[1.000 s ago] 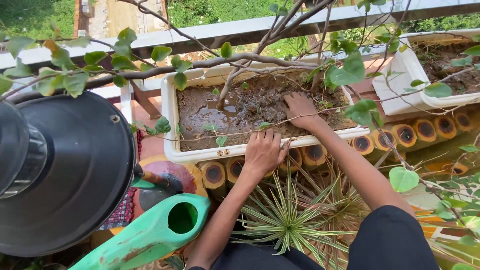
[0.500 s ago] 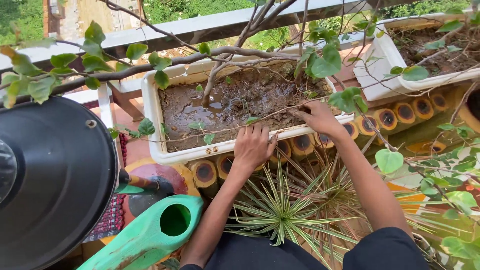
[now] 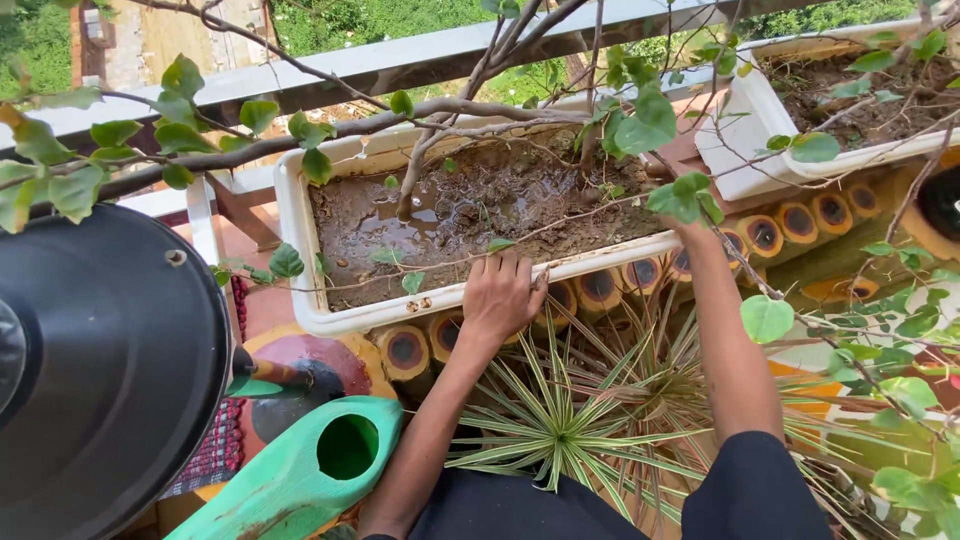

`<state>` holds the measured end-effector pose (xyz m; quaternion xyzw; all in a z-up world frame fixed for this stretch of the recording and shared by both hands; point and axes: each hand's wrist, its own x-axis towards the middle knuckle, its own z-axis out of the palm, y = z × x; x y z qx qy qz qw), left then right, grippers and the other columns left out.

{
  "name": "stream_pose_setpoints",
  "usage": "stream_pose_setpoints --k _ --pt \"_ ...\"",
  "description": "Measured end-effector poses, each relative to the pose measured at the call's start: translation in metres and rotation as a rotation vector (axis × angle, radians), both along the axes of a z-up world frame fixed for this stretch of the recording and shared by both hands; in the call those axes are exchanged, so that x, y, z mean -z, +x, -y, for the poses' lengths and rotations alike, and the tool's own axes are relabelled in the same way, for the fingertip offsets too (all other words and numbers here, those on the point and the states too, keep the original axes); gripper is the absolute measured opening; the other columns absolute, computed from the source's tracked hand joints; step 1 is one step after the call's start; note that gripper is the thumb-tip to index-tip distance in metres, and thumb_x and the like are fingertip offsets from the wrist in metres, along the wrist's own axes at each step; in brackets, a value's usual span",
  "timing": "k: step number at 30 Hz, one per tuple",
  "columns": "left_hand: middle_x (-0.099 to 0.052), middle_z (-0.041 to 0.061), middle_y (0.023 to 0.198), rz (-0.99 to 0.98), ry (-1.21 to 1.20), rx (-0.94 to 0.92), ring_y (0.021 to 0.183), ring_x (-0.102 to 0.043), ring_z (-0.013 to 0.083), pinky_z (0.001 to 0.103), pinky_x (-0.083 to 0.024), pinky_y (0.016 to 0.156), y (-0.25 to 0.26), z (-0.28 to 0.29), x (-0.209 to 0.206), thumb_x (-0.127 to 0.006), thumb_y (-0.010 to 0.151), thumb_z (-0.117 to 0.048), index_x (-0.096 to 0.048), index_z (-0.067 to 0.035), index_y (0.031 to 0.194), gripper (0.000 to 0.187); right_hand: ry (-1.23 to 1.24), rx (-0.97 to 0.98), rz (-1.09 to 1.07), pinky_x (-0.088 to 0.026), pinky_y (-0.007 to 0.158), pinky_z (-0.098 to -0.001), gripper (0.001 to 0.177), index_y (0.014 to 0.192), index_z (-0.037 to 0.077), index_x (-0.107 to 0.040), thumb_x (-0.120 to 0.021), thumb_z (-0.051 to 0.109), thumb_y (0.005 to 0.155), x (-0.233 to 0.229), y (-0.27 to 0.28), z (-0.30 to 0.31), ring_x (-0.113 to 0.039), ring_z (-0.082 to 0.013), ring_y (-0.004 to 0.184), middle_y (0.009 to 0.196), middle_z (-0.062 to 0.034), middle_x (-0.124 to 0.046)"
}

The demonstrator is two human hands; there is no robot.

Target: Watering plants and removing weeds from a planter box on a balcony.

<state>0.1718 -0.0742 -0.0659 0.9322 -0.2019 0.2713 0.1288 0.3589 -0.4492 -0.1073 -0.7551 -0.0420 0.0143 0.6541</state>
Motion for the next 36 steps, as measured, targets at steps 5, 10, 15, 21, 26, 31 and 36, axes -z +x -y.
stream_pose_setpoints --k 5,10,15,21,26,31,36 --pt "-0.069 0.013 0.094 0.013 -0.007 -0.017 0.085 -0.065 0.0253 0.041 -0.052 0.075 0.003 0.002 0.003 -0.07 0.086 -0.048 -0.071 -0.006 0.09 0.042 -0.902 0.128 0.328 -0.055 0.072 -0.0409 0.032 0.122 0.006 -0.072 -0.071 0.024 0.095 -0.047 0.008 -0.023 -0.07 -0.0295 0.083 0.099 -0.0177 -0.075" --pt "-0.069 0.012 0.094 -0.01 0.006 -0.012 0.084 -0.064 0.0248 0.04 -0.051 0.07 0.003 0.004 0.007 -0.07 0.088 -0.047 -0.071 -0.006 0.09 0.041 -1.432 0.06 0.68 -0.055 0.084 -0.0382 0.017 0.114 0.014 -0.067 -0.062 0.022 0.1 0.023 0.071 0.016 -0.068 -0.0252 0.091 0.1 -0.0077 -0.071" --pt "-0.065 0.011 0.093 -0.008 0.014 -0.015 0.085 -0.062 0.0247 0.039 -0.05 0.071 0.001 0.002 -0.005 -0.07 0.085 -0.048 -0.068 -0.008 0.087 0.041 -1.373 0.053 0.668 -0.054 0.084 -0.0388 0.017 0.114 0.013 -0.067 -0.063 0.021 0.099 0.003 0.095 -0.04 -0.068 -0.026 0.091 0.1 -0.0086 -0.071" --pt "-0.064 0.01 0.089 0.017 -0.006 -0.021 0.081 -0.061 0.0252 0.04 -0.05 0.069 0.002 0.002 -0.006 -0.068 0.086 -0.047 -0.066 -0.009 0.084 0.039 -1.328 0.043 0.623 -0.054 0.083 -0.0396 0.018 0.114 0.011 -0.067 -0.063 0.021 0.099 -0.015 0.097 -0.053 -0.067 -0.0269 0.091 0.1 -0.0097 -0.07" --pt "-0.063 0.01 0.085 -0.013 0.036 -0.023 0.075 -0.059 0.024 0.039 -0.048 0.063 0.003 0.005 0.007 -0.067 0.087 -0.048 -0.067 -0.008 0.085 0.041 -1.288 0.027 0.548 -0.054 0.083 -0.0402 0.019 0.114 0.011 -0.067 -0.064 0.021 0.098 -0.022 0.06 -0.063 -0.067 -0.0277 0.091 0.101 -0.0106 -0.07" --pt "-0.063 0.01 0.086 -0.016 0.067 -0.024 0.074 -0.058 0.0234 0.039 -0.049 0.062 0.009 0.005 0.008 -0.067 0.087 -0.048 -0.066 -0.008 0.083 0.04 -1.258 0.012 0.508 -0.053 0.083 -0.0408 0.02 0.114 0.01 -0.066 -0.064 0.02 0.098 -0.057 0.02 -0.069 -0.066 -0.0285 0.091 0.101 -0.0115 -0.07" --pt "-0.062 0.008 0.089 0.029 0.019 -0.034 0.081 -0.059 0.0238 0.039 -0.049 0.068 0.004 0.004 0.001 -0.067 0.086 -0.049 -0.066 -0.009 0.085 0.039 -1.225 0.007 0.471 -0.053 0.083 -0.0415 0.02 0.114 0.009 -0.066 -0.065 0.02 0.098 -0.077 -0.028 -0.046 -0.066 -0.0293 0.091 0.101 -0.0124 -0.069"
